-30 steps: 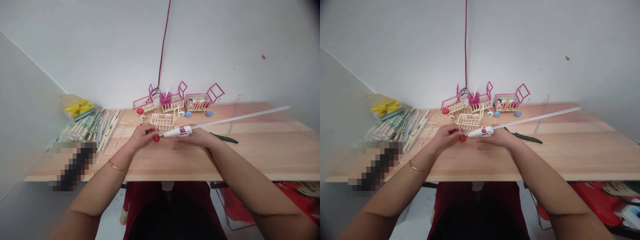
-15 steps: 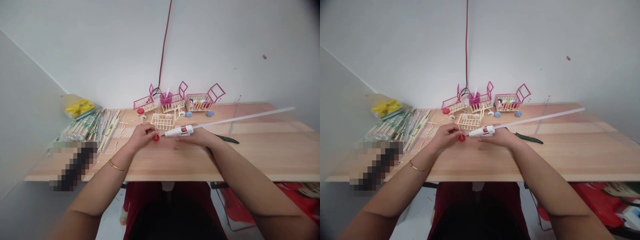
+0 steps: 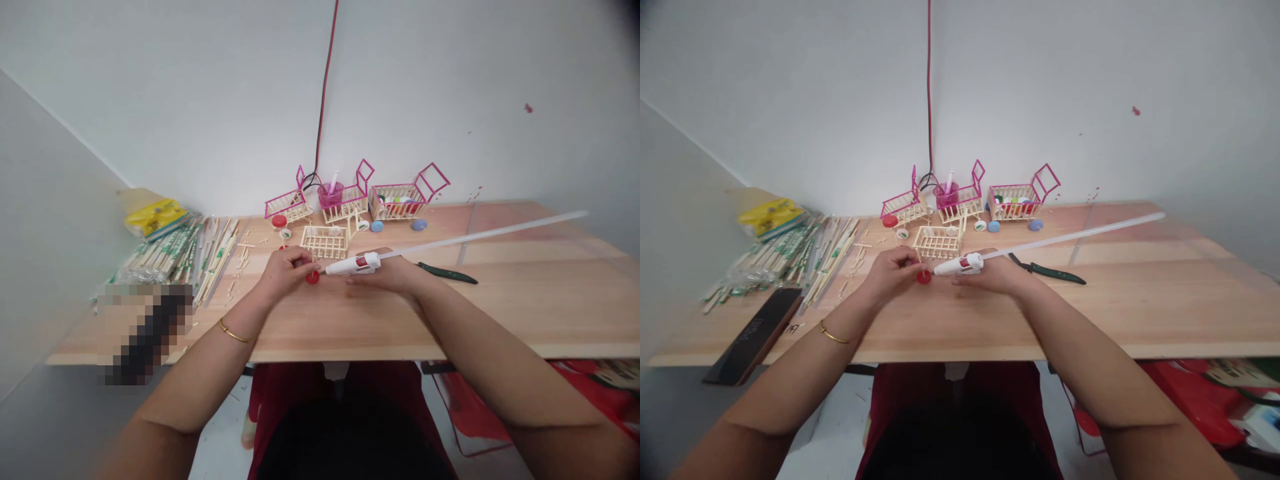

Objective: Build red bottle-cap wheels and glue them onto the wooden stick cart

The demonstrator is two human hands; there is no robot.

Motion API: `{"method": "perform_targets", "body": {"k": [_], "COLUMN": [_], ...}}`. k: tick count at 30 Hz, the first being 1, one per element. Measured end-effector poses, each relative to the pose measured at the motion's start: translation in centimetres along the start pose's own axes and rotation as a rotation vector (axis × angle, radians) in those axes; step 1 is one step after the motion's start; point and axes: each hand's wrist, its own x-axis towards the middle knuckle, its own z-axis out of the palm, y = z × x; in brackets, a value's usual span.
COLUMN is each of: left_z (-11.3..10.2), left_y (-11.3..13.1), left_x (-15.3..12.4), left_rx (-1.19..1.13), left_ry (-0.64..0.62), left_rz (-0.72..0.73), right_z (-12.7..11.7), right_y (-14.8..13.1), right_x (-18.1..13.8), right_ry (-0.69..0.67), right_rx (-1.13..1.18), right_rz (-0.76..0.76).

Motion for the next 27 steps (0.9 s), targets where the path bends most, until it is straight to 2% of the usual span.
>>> {"method": "perform_targets", "body": {"k": [5, 12, 18, 21, 27], "left_z": [0.1, 0.0, -2.0, -2.9, -3.0], "left_y": [-0.1, 0.1, 0.8, 0.7, 0.5], "left_x": [0.0, 0.0, 0.2, 0.2, -0.1], "left_rx": [-0.017, 0.023, 0.111, 0.197, 0.352], "left_ry": [0.023, -0.010, -0.175, -0.192, -0.296], "left_rz": [-0.015, -0.065, -0.119, -0.094, -0.082], "right_z": [-0.4, -0.4, -0.5, -0.6, -0.6], "right_y": [-0.6, -0.8, -1.0, -1.1, -1.3], "right_x": [-0.2, -0.3, -0.5, -0.5, -0.6], "right_ry": [0.030, 0.016, 0.012, 0.009, 0.005], "right_rx": [0.015, 0.014, 0.049, 0.044, 0.038], "right_rz": [0.019, 0.030, 0.044, 0.054, 0.041]}}
